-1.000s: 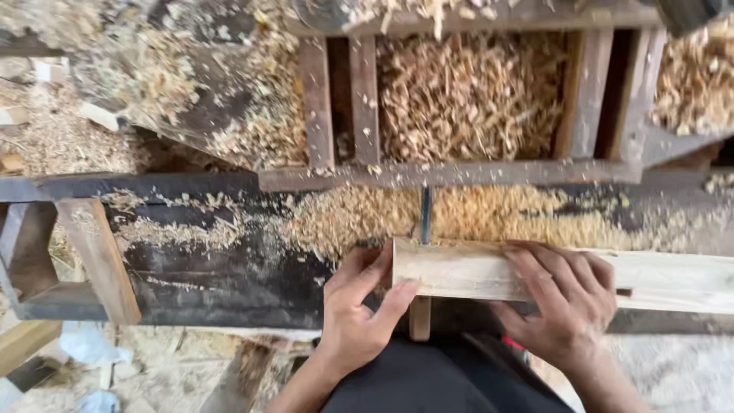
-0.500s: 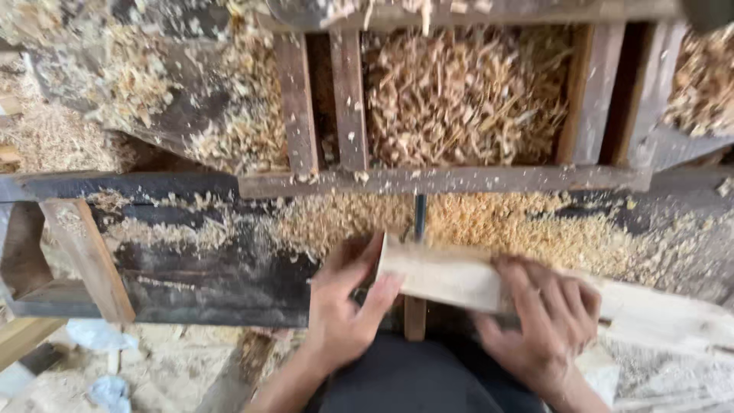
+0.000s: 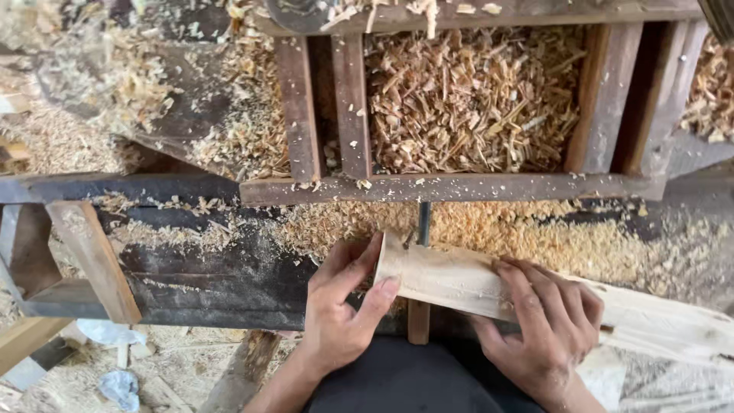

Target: The person uses a mortise machine to cut holes into several pieces of wood, handling them one by one.

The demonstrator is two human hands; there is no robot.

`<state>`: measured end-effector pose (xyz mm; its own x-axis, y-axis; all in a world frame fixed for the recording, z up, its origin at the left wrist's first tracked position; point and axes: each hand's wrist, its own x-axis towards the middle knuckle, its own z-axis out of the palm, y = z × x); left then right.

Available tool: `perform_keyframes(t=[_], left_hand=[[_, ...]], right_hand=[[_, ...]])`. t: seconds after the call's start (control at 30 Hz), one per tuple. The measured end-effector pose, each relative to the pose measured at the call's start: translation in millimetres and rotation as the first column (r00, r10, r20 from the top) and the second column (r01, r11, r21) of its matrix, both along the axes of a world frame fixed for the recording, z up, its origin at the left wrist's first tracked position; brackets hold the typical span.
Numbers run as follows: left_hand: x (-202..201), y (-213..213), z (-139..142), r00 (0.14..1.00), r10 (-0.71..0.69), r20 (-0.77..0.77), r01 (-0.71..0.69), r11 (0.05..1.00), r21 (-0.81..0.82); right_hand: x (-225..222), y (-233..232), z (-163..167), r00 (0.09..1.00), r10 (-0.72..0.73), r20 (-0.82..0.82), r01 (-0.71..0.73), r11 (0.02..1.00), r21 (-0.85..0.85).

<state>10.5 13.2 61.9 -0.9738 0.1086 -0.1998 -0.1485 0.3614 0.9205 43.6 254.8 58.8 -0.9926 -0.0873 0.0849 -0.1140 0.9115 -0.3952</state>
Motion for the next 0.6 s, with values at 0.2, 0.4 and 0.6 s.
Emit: perform_keyframes(t=[0.2,0.4,0.6], left_hand=[[3,-2,-7,0.999,-0.020,0.041,0.022,0.999,-0.047],[7,-1,-1,0.998,-0.043,0.047,0.048,0.993,-0.111],[-1,0,0,0.997,-0.020,0.079,0.021,1.000,-0.015]], right_hand=[[1,3,-2,0.998,0.033,0.049,-0.036,0.998,0.060],[6,2,-6,1.000,0.005,0.007,-0.005,1.000,-0.016],[3,3,-5,0.999,0.014,0.036,-0.014,1.000,-0.011]])
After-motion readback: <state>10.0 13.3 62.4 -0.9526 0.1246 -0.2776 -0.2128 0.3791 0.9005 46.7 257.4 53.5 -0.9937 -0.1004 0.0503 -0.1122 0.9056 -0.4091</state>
